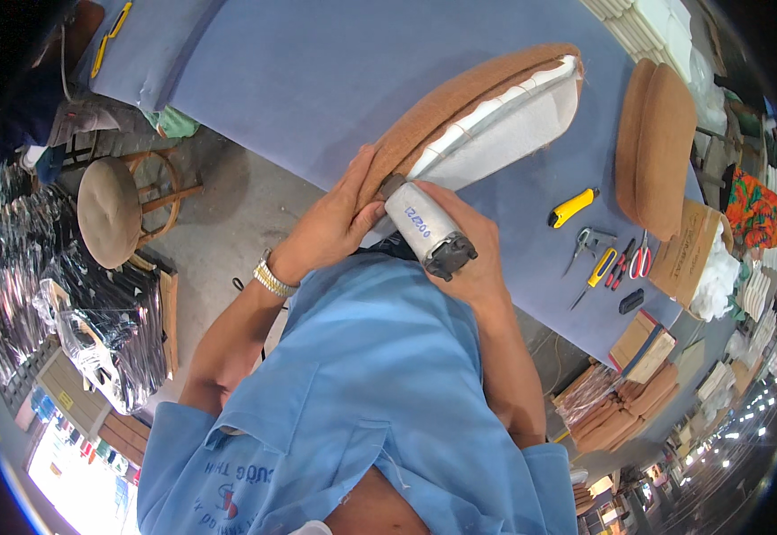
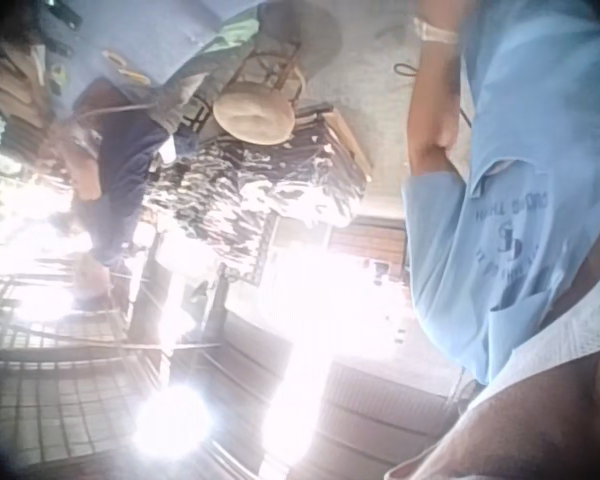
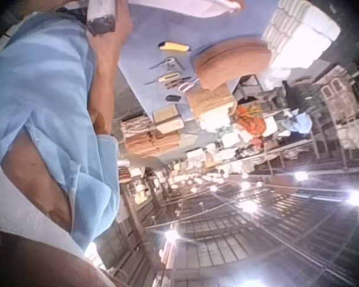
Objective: The person aligns a brown fabric cover over a white foam cushion, staples the edges with a pneumatic staple gun, and trims excess fabric with a utility knife. The finished cushion is placed on a stack of completed units.
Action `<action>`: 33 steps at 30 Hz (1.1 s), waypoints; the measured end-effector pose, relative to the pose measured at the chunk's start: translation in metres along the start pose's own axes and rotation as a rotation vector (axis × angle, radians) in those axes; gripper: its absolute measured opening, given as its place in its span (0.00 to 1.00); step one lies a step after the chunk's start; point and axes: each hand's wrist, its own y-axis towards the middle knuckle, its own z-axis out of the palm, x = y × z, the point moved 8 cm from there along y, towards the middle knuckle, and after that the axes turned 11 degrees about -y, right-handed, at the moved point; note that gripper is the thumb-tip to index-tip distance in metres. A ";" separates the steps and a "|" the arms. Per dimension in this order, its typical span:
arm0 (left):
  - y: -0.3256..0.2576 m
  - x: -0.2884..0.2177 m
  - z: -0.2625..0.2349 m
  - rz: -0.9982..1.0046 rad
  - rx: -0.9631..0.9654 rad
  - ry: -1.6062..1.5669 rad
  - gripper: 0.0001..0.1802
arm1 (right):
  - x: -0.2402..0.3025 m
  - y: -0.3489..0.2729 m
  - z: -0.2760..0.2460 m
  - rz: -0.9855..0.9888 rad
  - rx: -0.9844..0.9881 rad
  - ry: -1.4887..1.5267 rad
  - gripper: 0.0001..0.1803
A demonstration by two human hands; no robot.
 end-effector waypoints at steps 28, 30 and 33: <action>-0.009 -0.002 0.015 -0.223 -0.150 0.137 0.49 | -0.001 -0.012 0.009 0.197 0.138 0.062 0.40; -0.010 -0.003 0.013 -0.204 -0.149 0.144 0.49 | -0.002 -0.016 0.010 0.166 0.113 0.047 0.41; -0.012 -0.004 0.017 -0.180 -0.163 0.132 0.49 | -0.001 -0.022 0.006 0.107 0.091 0.006 0.41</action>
